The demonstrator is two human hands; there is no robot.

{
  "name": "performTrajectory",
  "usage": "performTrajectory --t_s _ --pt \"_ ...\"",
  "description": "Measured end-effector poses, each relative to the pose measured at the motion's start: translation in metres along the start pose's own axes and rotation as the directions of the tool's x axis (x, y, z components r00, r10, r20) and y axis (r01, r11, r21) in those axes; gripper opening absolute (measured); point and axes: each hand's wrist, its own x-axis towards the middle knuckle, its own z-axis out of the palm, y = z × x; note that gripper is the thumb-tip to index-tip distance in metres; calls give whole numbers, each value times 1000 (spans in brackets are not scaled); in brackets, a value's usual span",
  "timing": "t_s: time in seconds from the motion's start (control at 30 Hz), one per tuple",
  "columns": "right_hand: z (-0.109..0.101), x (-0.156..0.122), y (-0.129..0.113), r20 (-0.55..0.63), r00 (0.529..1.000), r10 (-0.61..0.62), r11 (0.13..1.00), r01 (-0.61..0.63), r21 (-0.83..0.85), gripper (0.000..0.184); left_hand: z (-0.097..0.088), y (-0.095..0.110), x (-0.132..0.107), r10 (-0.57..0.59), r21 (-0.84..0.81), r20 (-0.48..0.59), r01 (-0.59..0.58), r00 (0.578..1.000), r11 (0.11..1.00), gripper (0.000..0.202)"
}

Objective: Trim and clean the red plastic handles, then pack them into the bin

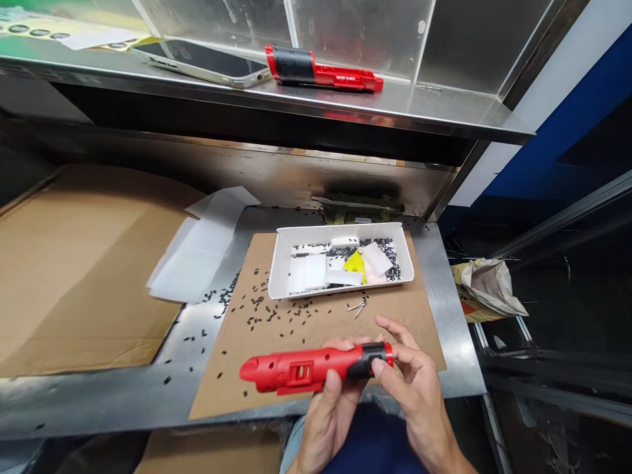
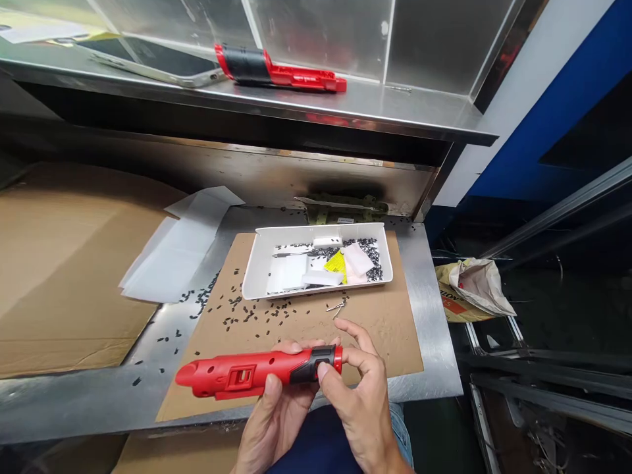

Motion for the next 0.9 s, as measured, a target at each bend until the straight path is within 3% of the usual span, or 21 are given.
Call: performTrajectory --t_s 0.33,0.6,0.8,0.9 --pt "-7 1 6 50 995 85 991 -90 100 16 12 10 4 -10 114 94 -1 996 993 28" --pt "-7 5 4 102 991 89 967 -110 229 15 8 9 7 -12 151 120 -7 993 989 27" --pt "-8 6 2 131 985 109 940 -145 309 17 6 7 7 63 234 161 -100 985 967 22" --pt "-7 6 5 99 989 113 938 -139 319 15 2 6 6 187 341 213 -252 959 905 24"
